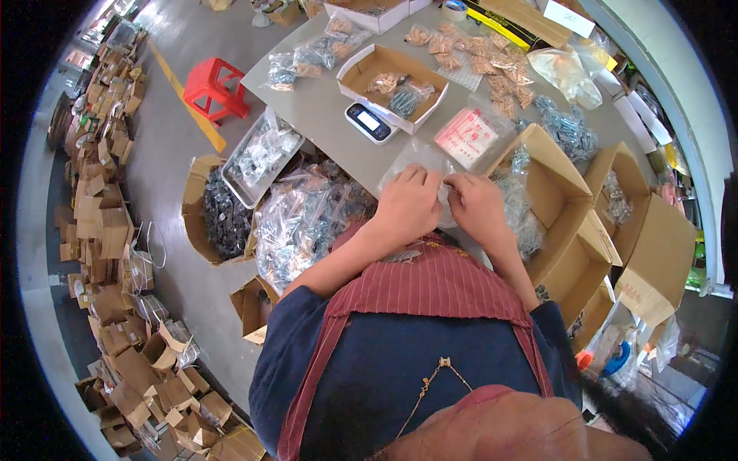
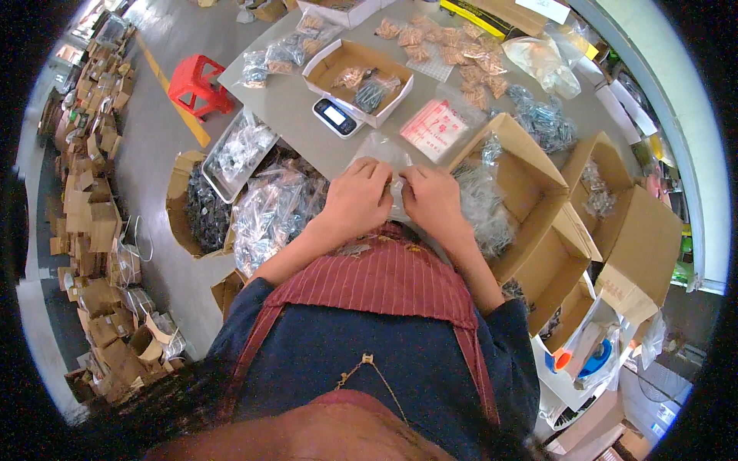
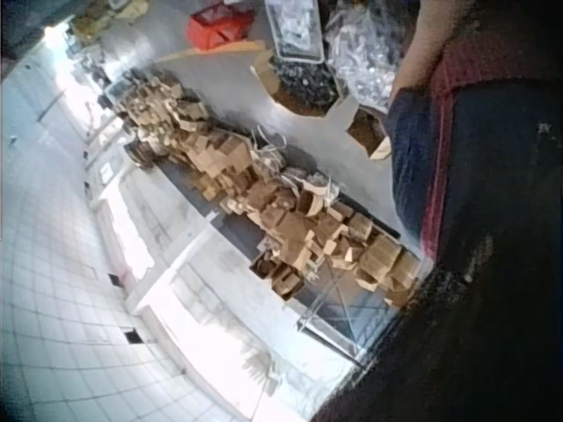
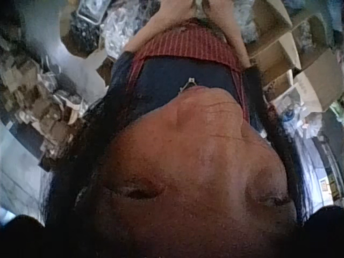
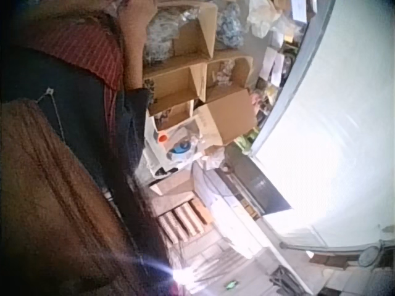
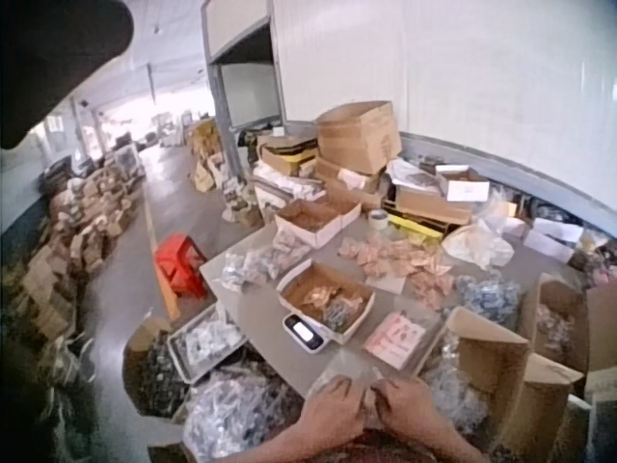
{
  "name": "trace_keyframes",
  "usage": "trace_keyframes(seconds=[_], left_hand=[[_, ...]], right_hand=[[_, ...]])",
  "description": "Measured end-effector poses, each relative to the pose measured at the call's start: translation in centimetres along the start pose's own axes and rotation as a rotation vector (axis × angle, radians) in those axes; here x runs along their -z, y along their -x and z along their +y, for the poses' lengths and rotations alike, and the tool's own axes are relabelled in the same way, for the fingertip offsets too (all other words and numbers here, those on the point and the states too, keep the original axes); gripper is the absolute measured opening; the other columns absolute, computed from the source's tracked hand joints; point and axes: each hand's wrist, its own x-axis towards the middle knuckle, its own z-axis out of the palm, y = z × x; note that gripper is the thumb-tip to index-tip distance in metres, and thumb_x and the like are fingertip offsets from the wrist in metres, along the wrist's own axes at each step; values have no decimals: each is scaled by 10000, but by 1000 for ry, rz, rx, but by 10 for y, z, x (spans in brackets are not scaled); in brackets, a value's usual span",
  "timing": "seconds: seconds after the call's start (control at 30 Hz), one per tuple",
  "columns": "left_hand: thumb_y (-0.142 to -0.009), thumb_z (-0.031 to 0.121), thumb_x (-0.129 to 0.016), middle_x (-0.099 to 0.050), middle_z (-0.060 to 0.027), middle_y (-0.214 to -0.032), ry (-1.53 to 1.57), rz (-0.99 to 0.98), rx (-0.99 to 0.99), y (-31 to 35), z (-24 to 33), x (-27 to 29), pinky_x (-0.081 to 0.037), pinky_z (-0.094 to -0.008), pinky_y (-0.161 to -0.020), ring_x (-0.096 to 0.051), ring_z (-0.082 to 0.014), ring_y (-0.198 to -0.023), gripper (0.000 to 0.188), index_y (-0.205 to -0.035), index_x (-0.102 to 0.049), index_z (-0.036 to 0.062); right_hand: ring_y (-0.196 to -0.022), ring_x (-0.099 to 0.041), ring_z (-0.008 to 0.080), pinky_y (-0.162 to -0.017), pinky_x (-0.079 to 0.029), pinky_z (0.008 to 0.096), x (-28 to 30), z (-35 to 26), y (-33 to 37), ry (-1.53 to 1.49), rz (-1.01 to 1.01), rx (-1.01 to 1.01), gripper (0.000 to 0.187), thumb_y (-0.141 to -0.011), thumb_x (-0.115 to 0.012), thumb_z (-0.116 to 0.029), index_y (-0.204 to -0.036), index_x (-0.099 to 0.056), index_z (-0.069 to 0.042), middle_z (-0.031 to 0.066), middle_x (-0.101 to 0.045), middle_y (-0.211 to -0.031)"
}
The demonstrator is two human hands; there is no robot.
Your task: The person picks up bags of metal fasteners from boxes on a table, places them individually on a digital scale to verify weight, and then places the bags into other boxes.
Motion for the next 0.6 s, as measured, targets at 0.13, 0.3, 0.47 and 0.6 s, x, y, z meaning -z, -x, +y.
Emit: trace_keyframes(seconds=[0.13,0.3,0.47,0.6], left_hand=[[-760,77,-613,-655,-155,-1012,9,49,85,1,0,0,-526,-423,-831,-602,-323,-1077,250,-1006,-585,40],[-782,22,-574,-663,-124,-1024,0,-17,177,7,-19,13,-507,-427,-879,-588,-318,-1111,237,-1010,-608,77],[-752,4,-598,-649,-121,-1045,91,-22,251,22,-34,40,-460,-440,-954,-557,-334,-1143,292,-1024,-631,105],[-704,-24,-614,-583,-126,-1215,17,14,203,33,-38,44,-430,-466,-1007,-493,-377,-1219,346,-1034,-615,80]], right_hand=[[-792,-651,340,-705,-521,428,0,-9,2,-157,48,-194,192,-819,-636,-114,-1008,-649,-82,133,-679,-911],[-809,-669,310,-709,-535,397,-1,-2,9,-239,69,-184,277,-814,-638,-143,-1087,-630,-97,137,-674,-1043],[-801,-679,260,-734,-539,369,9,-12,11,-434,-26,-191,351,-788,-642,-105,-1135,-599,-83,113,-642,-1177],[-798,-678,246,-747,-542,358,2,-21,7,-515,-12,-163,383,-780,-631,-39,-1158,-585,-84,96,-637,-1212]])
